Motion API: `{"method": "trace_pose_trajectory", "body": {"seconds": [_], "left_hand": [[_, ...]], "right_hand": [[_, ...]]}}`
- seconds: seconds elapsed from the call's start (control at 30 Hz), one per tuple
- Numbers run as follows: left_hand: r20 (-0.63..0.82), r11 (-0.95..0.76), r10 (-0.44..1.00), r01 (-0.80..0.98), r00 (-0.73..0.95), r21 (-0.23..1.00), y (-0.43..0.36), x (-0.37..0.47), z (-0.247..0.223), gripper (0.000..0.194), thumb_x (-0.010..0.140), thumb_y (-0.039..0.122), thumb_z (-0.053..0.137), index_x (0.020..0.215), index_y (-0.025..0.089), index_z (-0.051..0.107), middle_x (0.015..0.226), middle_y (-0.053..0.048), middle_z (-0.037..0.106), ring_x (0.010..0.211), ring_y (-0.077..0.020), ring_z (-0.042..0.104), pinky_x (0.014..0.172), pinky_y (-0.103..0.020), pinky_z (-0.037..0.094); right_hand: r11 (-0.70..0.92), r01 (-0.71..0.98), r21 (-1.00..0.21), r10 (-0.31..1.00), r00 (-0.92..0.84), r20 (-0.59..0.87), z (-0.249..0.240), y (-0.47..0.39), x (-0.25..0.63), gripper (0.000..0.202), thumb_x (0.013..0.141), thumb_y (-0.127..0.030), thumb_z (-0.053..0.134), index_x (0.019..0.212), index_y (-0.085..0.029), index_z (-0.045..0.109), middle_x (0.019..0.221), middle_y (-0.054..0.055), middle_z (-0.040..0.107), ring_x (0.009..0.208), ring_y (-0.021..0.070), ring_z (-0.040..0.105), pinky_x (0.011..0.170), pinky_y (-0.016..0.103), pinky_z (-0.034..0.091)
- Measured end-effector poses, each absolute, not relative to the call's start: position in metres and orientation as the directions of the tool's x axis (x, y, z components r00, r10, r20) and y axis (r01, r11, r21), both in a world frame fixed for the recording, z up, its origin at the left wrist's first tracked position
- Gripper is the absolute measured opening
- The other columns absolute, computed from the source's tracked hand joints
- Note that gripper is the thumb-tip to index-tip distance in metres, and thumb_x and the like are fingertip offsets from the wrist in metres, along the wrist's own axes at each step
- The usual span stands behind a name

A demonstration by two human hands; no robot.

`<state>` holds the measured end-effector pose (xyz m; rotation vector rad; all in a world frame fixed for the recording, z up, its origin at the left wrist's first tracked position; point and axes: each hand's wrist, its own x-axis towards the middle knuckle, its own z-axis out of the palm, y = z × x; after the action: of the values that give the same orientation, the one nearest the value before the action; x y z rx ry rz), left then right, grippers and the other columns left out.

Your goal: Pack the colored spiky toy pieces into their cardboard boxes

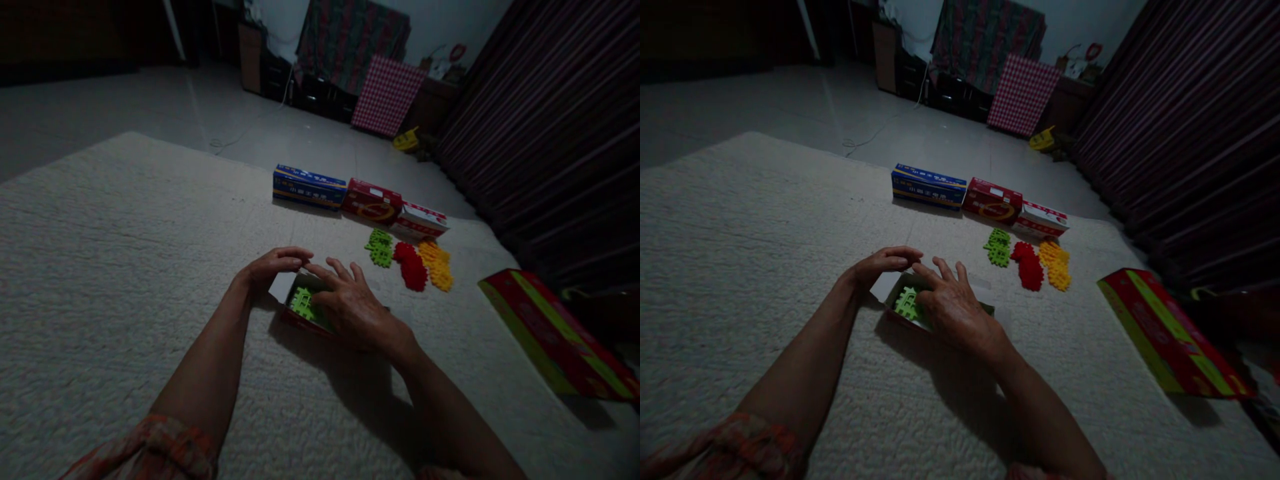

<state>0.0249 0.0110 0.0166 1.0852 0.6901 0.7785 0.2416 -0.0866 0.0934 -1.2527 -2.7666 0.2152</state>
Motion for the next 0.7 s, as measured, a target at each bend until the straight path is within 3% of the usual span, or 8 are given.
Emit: {"method": "trace_pose_trajectory", "body": {"seconds": [0.17,0.27,0.37,0.43,0.57,0.7], "left_hand": [[-0.085,0.226,0.841,-0.204,0.534,0.953,0.009,0.025,0.018,0.034,0.071,0.033,0.082,0.102,0.021,0.079,0.098,-0.008,0.077,0.092,-0.0233,0.066,0.087,-0.039,0.048],[-0.111,0.268,0.820,-0.206,0.562,0.941,0.008,0.024,0.020,0.035,0.071,0.032,0.082,0.103,0.020,0.078,0.097,-0.007,0.076,0.086,-0.0216,0.066,0.080,-0.036,0.049],[-0.144,0.313,0.804,-0.204,0.577,0.928,0.008,0.024,0.021,0.035,0.073,0.031,0.080,0.106,0.020,0.076,0.101,-0.008,0.075,0.077,-0.0192,0.065,0.072,-0.035,0.049],[-0.125,0.278,0.810,-0.187,0.573,0.942,0.010,0.023,0.021,0.034,0.074,0.031,0.080,0.106,0.019,0.076,0.100,-0.008,0.075,0.079,-0.0204,0.065,0.072,-0.035,0.048],[-0.068,0.166,0.827,-0.127,0.559,0.978,0.013,0.022,0.020,0.035,0.073,0.035,0.078,0.105,0.019,0.077,0.098,-0.009,0.075,0.089,-0.0246,0.064,0.081,-0.038,0.047],[-0.089,0.172,0.836,-0.105,0.542,0.980,0.013,0.022,0.020,0.039,0.071,0.038,0.079,0.106,0.020,0.078,0.099,-0.009,0.076,0.091,-0.0257,0.064,0.083,-0.039,0.047]], "right_hand": [[0.650,0.741,-0.165,0.758,-0.648,0.075,0.108,-0.099,0.241,0.022,0.095,-0.012,0.053,0.095,-0.021,0.073,0.157,0.007,0.044,0.146,0.0395,0.035,0.113,0.072,0.027],[0.637,0.746,-0.194,0.769,-0.598,0.225,0.123,-0.093,0.259,0.026,0.096,-0.013,0.050,0.106,-0.023,0.072,0.141,0.010,0.059,0.133,0.0307,0.051,0.110,0.061,0.037],[0.509,0.818,-0.268,0.833,-0.389,0.395,0.120,-0.063,0.301,0.027,0.095,-0.015,0.050,0.108,-0.021,0.072,0.117,0.011,0.069,0.108,0.0246,0.064,0.097,0.044,0.051],[0.335,0.903,-0.269,0.874,-0.191,0.447,0.101,-0.037,0.335,0.029,0.091,-0.015,0.050,0.107,-0.019,0.074,0.110,0.012,0.070,0.103,0.0266,0.064,0.095,0.044,0.051],[0.056,0.973,-0.224,0.929,0.031,0.369,0.050,0.004,0.387,0.042,0.079,-0.014,0.057,0.119,-0.017,0.070,0.126,0.017,0.066,0.116,0.0322,0.059,0.099,0.049,0.048],[0.009,0.981,-0.194,0.929,0.064,0.364,0.031,0.023,0.405,0.046,0.083,-0.014,0.051,0.126,-0.017,0.066,0.133,0.017,0.064,0.123,0.0325,0.055,0.104,0.051,0.043]]}}
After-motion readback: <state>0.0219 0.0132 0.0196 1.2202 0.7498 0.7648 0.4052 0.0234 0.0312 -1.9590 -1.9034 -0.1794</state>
